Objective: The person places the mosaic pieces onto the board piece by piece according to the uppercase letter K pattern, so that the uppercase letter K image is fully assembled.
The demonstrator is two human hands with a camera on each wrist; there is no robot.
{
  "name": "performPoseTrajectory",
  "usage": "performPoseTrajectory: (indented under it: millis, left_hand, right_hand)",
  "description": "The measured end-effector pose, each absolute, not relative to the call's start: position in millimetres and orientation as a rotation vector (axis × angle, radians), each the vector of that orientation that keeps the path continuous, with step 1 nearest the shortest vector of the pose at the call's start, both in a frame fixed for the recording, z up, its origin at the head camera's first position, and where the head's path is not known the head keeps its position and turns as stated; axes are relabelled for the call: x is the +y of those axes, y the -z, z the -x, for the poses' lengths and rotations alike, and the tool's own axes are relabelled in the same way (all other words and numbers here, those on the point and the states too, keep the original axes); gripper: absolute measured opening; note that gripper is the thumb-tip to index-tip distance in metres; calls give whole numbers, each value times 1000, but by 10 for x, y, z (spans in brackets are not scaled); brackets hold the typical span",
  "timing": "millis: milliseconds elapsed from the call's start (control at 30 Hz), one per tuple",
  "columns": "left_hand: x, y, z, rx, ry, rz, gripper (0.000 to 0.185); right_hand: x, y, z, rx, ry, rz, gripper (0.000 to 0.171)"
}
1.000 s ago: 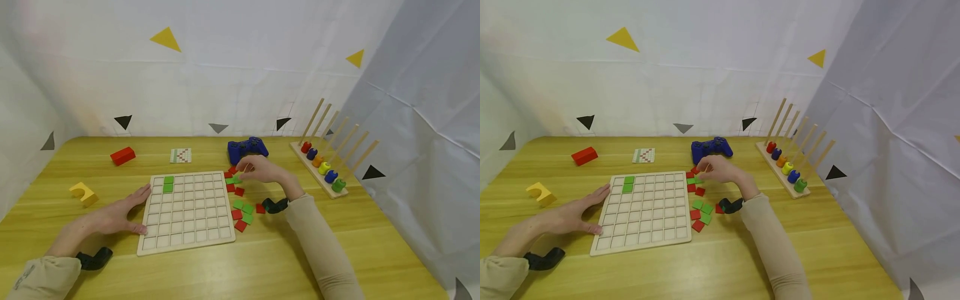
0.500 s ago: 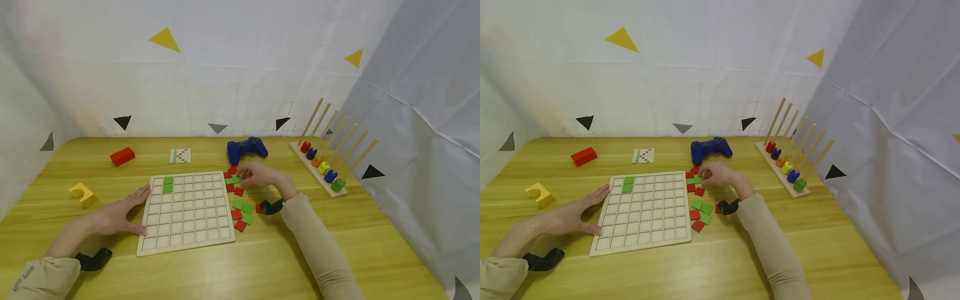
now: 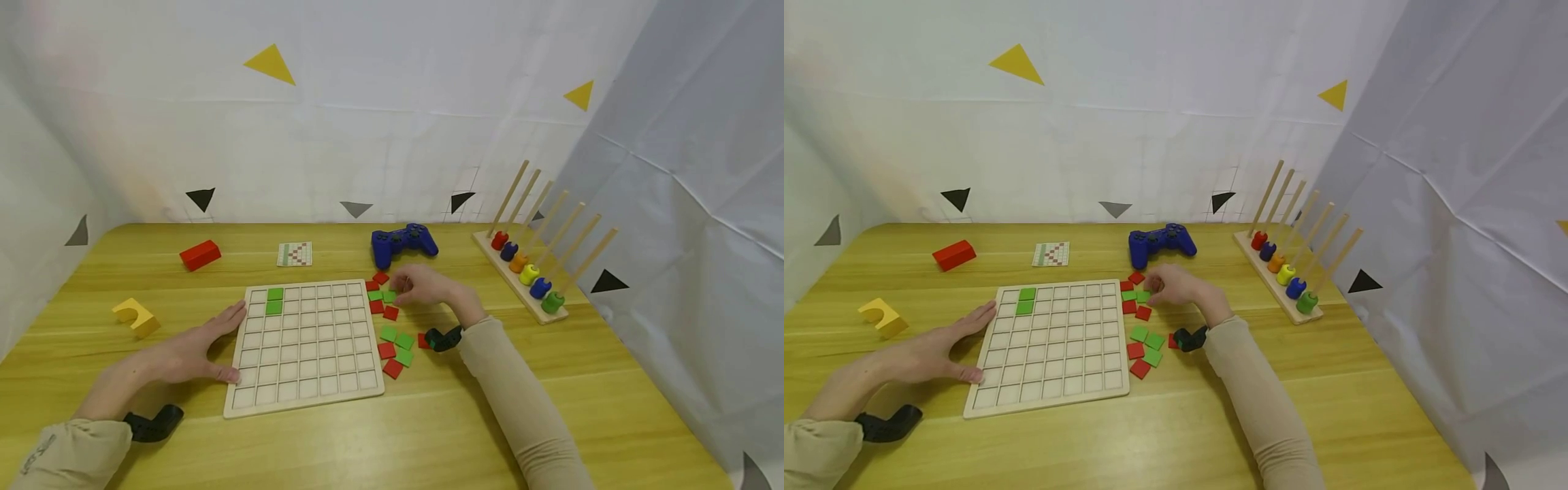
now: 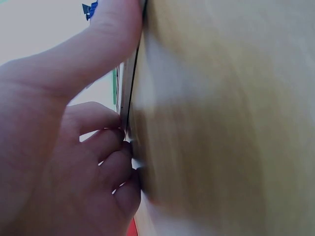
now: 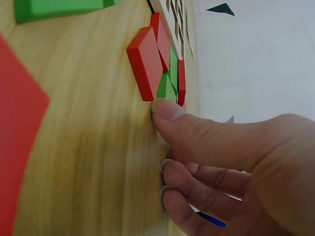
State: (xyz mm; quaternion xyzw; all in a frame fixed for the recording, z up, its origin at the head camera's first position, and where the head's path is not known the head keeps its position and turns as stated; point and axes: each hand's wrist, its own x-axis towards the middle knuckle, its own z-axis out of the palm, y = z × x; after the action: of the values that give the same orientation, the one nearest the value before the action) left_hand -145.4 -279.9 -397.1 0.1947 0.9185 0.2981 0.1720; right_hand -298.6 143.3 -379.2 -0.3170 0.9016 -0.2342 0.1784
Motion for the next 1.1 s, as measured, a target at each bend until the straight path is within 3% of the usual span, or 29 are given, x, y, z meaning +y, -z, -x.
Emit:
performPoseTrajectory:
  millis: [1100]
  left_hand:
    - [-2805, 3946, 1454, 2625, -822, -544, 117]
  right_hand:
    - [1477, 3869, 3053, 2582, 607, 1014, 18]
